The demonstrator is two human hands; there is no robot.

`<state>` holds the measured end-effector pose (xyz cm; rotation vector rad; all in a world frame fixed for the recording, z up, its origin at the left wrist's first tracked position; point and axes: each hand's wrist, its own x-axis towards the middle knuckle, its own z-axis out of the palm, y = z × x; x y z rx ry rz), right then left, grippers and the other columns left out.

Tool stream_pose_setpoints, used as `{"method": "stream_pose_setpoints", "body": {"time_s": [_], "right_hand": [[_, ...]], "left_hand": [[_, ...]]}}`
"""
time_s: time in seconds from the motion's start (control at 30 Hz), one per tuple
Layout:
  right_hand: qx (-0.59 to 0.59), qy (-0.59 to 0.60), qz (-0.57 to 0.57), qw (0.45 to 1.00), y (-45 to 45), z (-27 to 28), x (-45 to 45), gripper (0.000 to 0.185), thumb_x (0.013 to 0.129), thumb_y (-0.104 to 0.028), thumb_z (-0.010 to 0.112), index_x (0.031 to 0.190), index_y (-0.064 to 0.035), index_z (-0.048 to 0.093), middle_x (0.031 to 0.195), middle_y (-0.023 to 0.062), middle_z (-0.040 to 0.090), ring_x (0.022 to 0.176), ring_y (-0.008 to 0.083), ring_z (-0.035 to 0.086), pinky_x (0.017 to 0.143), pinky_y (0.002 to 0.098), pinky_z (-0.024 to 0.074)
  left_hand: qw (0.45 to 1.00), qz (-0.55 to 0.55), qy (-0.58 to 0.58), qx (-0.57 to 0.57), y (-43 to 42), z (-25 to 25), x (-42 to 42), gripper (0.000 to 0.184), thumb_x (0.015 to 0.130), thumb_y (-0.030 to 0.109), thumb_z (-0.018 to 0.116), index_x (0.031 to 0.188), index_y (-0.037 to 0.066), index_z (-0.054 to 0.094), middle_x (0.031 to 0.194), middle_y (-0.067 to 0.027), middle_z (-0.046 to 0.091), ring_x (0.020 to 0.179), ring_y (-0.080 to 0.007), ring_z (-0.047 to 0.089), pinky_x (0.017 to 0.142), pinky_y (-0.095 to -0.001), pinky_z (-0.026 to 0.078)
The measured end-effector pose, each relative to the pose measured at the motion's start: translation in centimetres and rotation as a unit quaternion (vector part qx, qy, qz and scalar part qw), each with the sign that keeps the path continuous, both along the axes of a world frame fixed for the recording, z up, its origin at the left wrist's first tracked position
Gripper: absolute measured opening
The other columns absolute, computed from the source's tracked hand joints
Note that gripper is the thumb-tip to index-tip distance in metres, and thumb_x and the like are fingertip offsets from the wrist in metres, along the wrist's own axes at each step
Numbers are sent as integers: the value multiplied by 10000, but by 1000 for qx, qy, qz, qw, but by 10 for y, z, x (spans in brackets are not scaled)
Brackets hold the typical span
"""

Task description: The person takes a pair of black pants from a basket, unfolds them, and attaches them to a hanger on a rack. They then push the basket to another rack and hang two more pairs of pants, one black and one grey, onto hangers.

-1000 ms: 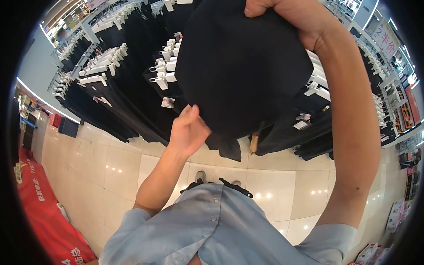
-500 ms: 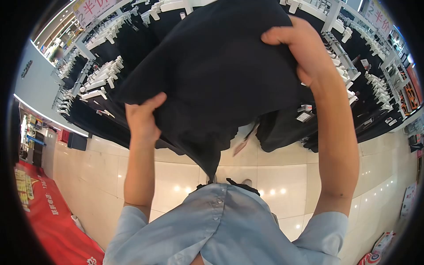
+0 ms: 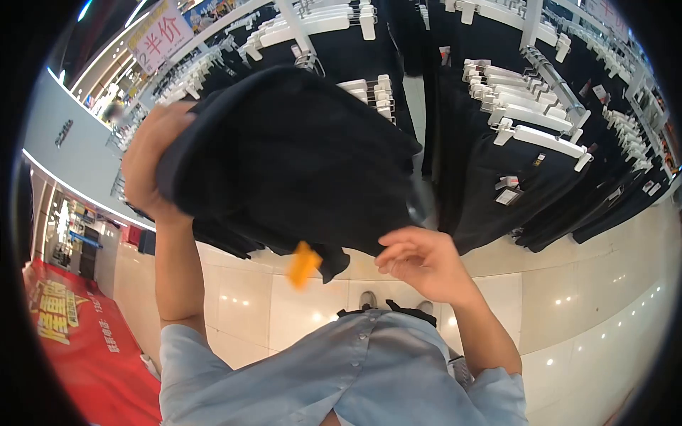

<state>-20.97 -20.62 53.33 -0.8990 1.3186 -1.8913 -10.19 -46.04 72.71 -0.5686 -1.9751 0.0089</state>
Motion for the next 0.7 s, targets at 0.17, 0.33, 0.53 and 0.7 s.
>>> {"method": "stream_pose_setpoints", "body": {"time_s": [0.17,0.33,0.53,0.7], "right_hand": [[-59,31,-163,984,-10,3,-19,462,786,12,640,1220,5,480,1125,117,574,990,150,567,789,266,482],[-63,81,-99,990,-49,-22,-2,826,746,-68,738,1414,-23,254,1368,127,384,1221,209,431,1000,358,365],[-142,27,-61,988,-63,-12,-4,939,722,-60,757,1445,-30,158,1399,150,346,1285,251,374,1063,366,299],[-116,53,-65,990,-53,-3,18,953,658,-87,781,1418,8,215,1358,159,380,1254,266,410,1028,368,332]], "left_hand": [[980,-35,49,190,-14,-30,13,116,788,8,622,852,-81,586,724,-95,564,641,-187,554,632,-270,467],[968,91,59,229,-26,-64,21,179,796,-10,581,970,-51,593,834,-102,590,789,-185,577,779,-304,466],[839,-84,5,538,-10,-85,25,244,800,-9,577,1042,-30,564,991,-91,576,914,-164,562,831,-285,452],[752,-87,17,653,-14,-96,37,234,820,-18,558,1054,-8,548,980,-76,575,906,-148,563,844,-262,455]]}}
